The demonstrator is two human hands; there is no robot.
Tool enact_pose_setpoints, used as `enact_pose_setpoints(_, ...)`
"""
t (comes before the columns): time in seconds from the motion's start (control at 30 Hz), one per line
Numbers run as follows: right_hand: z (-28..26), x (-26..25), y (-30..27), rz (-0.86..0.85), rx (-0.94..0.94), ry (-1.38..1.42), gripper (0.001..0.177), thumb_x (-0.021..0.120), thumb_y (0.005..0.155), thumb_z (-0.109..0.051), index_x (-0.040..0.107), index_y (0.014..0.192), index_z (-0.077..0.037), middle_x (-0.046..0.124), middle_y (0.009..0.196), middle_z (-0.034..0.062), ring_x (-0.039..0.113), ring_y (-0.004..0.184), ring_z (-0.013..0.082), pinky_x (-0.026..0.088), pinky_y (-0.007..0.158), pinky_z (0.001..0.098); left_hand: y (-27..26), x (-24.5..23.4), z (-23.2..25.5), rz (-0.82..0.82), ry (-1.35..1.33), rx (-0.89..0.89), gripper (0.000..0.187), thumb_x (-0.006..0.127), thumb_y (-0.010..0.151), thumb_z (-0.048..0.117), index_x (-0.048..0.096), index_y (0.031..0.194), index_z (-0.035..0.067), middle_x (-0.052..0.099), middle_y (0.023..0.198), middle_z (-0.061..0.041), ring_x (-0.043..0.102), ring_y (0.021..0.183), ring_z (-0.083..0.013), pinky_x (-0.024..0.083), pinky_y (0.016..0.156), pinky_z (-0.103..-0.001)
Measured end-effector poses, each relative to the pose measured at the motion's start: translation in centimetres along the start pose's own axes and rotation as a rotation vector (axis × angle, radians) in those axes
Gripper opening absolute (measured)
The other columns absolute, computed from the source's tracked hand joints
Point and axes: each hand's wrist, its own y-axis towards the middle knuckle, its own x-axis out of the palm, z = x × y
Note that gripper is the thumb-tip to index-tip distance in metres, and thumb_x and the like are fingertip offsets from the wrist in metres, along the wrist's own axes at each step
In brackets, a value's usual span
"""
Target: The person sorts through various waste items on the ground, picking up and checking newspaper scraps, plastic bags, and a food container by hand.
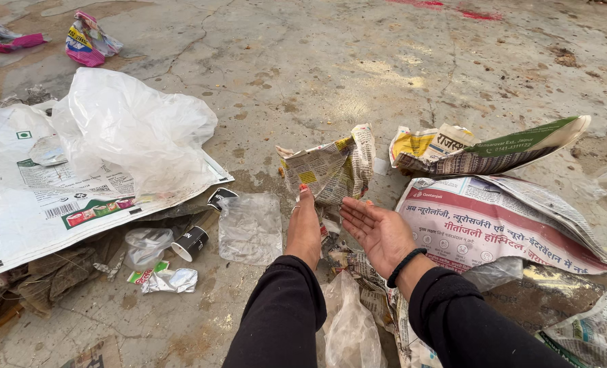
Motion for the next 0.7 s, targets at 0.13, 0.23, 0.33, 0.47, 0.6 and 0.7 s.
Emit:
enact_pose_setpoints(0.13,-1.0,0.7,-1.1,-0.053,-0.027,0.007,0.042,0.04,0.105,-0.021,0.061,0.128,0.008,0.065,0.132,0.0168,0.06,0.128,0.0261,0.046,0.113,0.0381,-0.9,0.1,1.4,0.004,-0.047,-0.002,0.082,0.027,0.099,0.064,0.037,0.155,0.005,0.04,0.16,-0.013,0.04,0.146,-0.0263,0.032,0.117,-0.041)
enact_pose_setpoints(0.23,-1.8,0.7,-2.1,-0.06,-0.04,-0.01,0.041,0.042,0.103,-0.019,0.062,0.127,0.007,0.065,0.132,0.0165,0.061,0.128,0.0254,0.045,0.111,0.0379,-1.7,0.5,2.3,0.013,-0.066,0.025,0.081,0.029,0.099,0.063,0.042,0.152,0.003,0.044,0.156,-0.015,0.045,0.142,-0.0279,0.035,0.116,-0.043)
enact_pose_setpoints(0.33,-2.7,0.7,-2.9,-0.057,-0.078,-0.018,0.04,0.045,0.101,-0.019,0.062,0.127,0.006,0.067,0.132,0.0155,0.062,0.127,0.0251,0.048,0.112,0.0376,-2.4,1.2,3.3,0.051,0.056,0.074,0.081,0.03,0.099,0.063,0.048,0.149,0.001,0.046,0.154,-0.019,0.046,0.141,-0.0314,0.035,0.116,-0.044)
enact_pose_setpoints(0.47,-3.7,0.4,-4.0,-0.055,-0.114,-0.041,0.039,0.048,0.1,-0.02,0.064,0.125,0.005,0.069,0.13,0.014,0.064,0.125,0.0243,0.048,0.11,0.0379,-3.3,2.0,4.1,0.059,0.187,0.153,0.079,0.032,0.099,0.061,0.05,0.147,0.001,0.049,0.152,-0.022,0.046,0.14,-0.0342,0.033,0.116,-0.045)
enact_pose_setpoints(0.6,-4.8,-0.3,-5.1,-0.019,-0.149,-0.034,0.036,0.051,0.099,-0.02,0.066,0.121,0.004,0.07,0.128,0.0143,0.066,0.122,0.0246,0.05,0.11,0.039,-4.4,3.3,4.3,0.048,0.217,0.145,0.081,0.031,0.097,0.063,0.044,0.151,0.005,0.039,0.155,-0.023,0.039,0.143,-0.0373,0.029,0.118,-0.046)
enact_pose_setpoints(0.7,-6.0,-1.2,-5.9,0.051,-0.168,-0.067,0.033,0.053,0.099,-0.021,0.068,0.119,0.002,0.071,0.125,0.0124,0.066,0.12,0.0229,0.05,0.109,0.0381,-4.5,4.6,4.6,0.011,0.255,0.143,0.081,0.028,0.098,0.064,0.045,0.152,0.006,0.038,0.155,-0.025,0.036,0.144,-0.0401,0.029,0.118,-0.046)
